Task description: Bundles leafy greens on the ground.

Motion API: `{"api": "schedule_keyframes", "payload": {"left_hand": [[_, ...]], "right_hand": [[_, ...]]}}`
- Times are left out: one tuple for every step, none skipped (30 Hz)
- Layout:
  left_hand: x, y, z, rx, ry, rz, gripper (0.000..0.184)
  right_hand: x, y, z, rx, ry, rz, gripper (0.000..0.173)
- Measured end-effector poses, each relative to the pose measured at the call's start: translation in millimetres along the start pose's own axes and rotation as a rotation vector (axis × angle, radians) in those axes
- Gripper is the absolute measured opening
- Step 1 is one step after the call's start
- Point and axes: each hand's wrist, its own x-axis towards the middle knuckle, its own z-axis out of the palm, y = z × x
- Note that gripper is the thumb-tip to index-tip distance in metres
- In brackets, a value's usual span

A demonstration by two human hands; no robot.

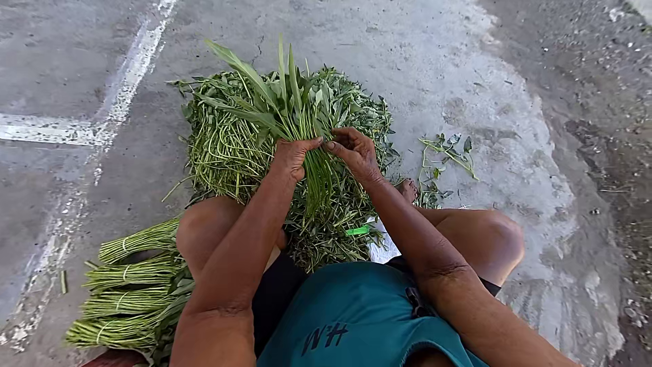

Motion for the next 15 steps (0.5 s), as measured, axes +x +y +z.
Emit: {"api": "schedule_keyframes", "payload": {"left_hand": [[-1,-3,1,0.011,-0.013,0.018,0.052],[-2,-4,2,0.02,-0.031,0.035,0.051],[-3,-5,2,0.016,-0.05,0.044,0.049],[-3,-5,1,0.003,-0.08,0.044,0.047],[-3,-4,-1,-0.021,-0.111,0.038,0.041],[-4,-2,-2,-0.058,-0.135,0.021,0.03],[-5,1,-4,-0.08,-0.169,-0.008,0.021],[-7,3,-5,-0.101,-0.207,-0.035,0.013],[-7,4,-7,-0.119,-0.258,-0.048,0.009],[-8,3,-9,-0.131,-0.317,-0.047,0.009],[-8,3,-10,-0.138,-0.378,-0.037,0.009],[-10,1,-10,-0.145,-0.426,-0.025,0.009],[-11,0,-10,-0.15,-0.463,-0.011,0.009],[-11,-2,-11,-0.156,-0.498,0.005,0.01],[-10,-4,-13,-0.165,-0.527,0.017,0.01]], "right_hand": [[8,-5,4,-0.017,0.032,-0.018,0.035],[14,-9,8,-0.026,0.054,-0.04,0.027],[20,-10,11,-0.012,0.071,-0.057,0.018],[24,-10,13,0.034,0.092,-0.056,0.011],[26,-8,15,0.109,0.123,-0.04,0.007],[27,-4,15,0.205,0.165,-0.008,0.007],[27,-1,17,0.307,0.22,0.042,0.008],[26,1,18,0.406,0.264,0.109,0.009],[26,4,18,0.487,0.288,0.184,0.01],[25,5,19,0.549,0.286,0.263,0.01],[23,7,19,0.605,0.26,0.333,0.01],[21,8,21,0.659,0.22,0.386,0.011],[19,9,24,0.697,0.168,0.423,0.012],[16,11,28,0.731,0.126,0.448,0.014],[14,12,31,0.753,0.089,0.476,0.014]]}}
